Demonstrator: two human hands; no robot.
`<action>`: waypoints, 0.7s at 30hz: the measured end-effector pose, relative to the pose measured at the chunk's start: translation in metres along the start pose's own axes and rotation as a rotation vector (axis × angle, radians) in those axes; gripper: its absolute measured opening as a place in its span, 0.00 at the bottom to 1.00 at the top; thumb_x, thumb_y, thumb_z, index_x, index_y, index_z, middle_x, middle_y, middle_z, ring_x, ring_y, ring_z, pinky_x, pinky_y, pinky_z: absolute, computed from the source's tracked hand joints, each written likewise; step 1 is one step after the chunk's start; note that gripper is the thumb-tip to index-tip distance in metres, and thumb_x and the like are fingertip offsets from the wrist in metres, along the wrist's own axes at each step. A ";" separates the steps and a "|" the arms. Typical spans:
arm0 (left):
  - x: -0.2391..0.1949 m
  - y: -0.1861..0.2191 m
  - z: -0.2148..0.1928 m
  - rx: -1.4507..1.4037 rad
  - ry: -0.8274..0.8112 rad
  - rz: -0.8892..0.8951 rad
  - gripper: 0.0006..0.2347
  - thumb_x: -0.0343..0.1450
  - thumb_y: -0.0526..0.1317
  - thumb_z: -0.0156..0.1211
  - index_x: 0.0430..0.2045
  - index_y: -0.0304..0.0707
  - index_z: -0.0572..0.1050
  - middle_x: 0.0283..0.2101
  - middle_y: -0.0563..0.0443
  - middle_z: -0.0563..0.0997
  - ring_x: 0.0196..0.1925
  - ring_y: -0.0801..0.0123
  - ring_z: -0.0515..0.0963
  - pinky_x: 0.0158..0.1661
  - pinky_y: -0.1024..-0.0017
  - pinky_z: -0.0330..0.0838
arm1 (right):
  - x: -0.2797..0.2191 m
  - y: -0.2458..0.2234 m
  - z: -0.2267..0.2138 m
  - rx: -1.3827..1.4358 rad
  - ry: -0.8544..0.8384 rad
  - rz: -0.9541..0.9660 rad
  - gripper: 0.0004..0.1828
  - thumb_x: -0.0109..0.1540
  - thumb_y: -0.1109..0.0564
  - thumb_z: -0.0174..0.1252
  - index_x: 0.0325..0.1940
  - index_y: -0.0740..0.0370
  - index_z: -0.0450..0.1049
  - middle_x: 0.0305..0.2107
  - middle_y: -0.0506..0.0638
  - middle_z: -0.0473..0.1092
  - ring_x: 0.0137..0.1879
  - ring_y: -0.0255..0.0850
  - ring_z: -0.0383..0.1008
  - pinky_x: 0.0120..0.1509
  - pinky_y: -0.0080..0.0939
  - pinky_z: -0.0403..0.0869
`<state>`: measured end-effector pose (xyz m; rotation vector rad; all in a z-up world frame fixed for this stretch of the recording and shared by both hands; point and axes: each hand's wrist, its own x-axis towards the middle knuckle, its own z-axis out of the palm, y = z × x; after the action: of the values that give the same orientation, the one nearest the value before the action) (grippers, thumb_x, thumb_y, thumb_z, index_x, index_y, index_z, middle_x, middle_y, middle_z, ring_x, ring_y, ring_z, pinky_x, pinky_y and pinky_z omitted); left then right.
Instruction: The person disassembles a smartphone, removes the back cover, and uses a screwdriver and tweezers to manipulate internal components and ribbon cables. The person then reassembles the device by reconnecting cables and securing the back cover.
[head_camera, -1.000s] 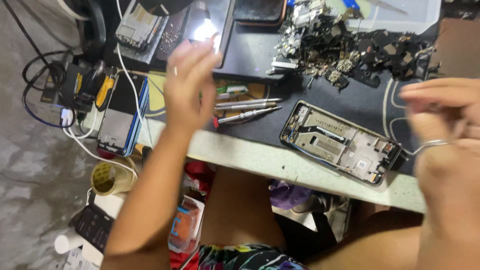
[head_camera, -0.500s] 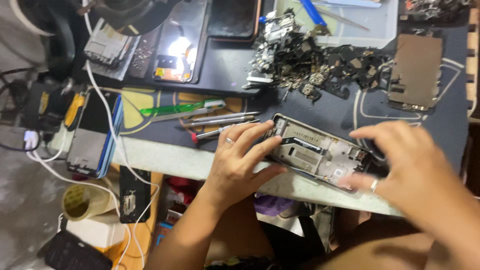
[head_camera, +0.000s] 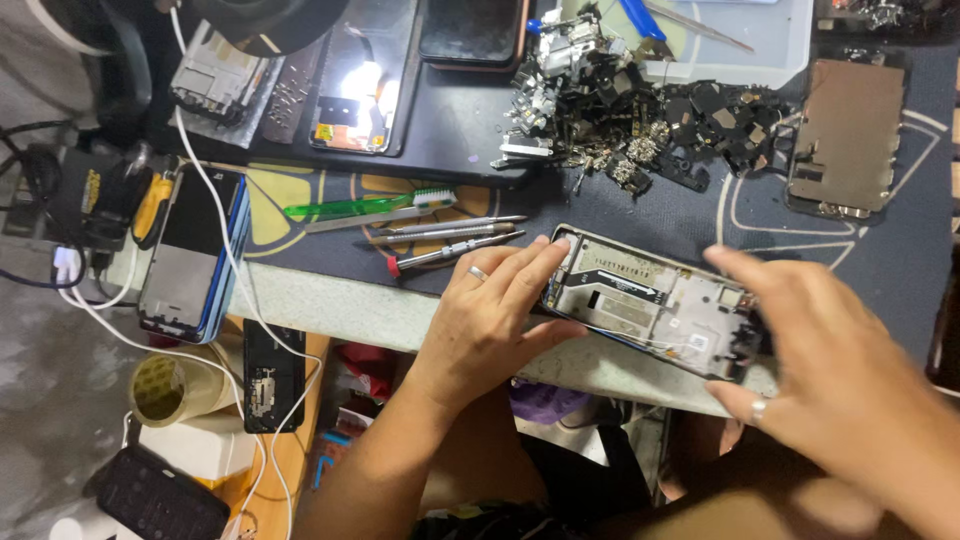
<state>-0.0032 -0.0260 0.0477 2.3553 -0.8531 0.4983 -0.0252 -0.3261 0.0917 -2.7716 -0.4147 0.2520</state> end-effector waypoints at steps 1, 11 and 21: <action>0.000 0.000 -0.001 0.003 0.007 0.001 0.34 0.66 0.51 0.74 0.62 0.32 0.67 0.56 0.43 0.79 0.56 0.53 0.78 0.58 0.59 0.70 | -0.002 0.001 0.000 0.056 0.057 0.002 0.64 0.41 0.47 0.74 0.79 0.51 0.54 0.54 0.57 0.67 0.60 0.54 0.71 0.62 0.50 0.70; -0.003 0.002 -0.001 0.044 0.019 0.001 0.32 0.68 0.54 0.70 0.60 0.31 0.69 0.55 0.43 0.80 0.54 0.54 0.78 0.57 0.60 0.70 | -0.013 0.005 0.000 0.232 0.223 -0.060 0.72 0.39 0.53 0.75 0.81 0.64 0.42 0.57 0.62 0.68 0.63 0.56 0.71 0.69 0.51 0.68; -0.001 0.004 -0.004 0.046 -0.009 0.009 0.32 0.61 0.46 0.76 0.59 0.34 0.71 0.56 0.42 0.79 0.53 0.54 0.78 0.56 0.58 0.70 | -0.011 0.010 0.002 0.281 0.109 0.115 0.74 0.40 0.54 0.76 0.82 0.52 0.39 0.62 0.58 0.67 0.57 0.52 0.76 0.64 0.49 0.74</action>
<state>-0.0068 -0.0256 0.0517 2.3987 -0.8657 0.5164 -0.0332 -0.3382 0.0875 -2.5207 -0.1767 0.1708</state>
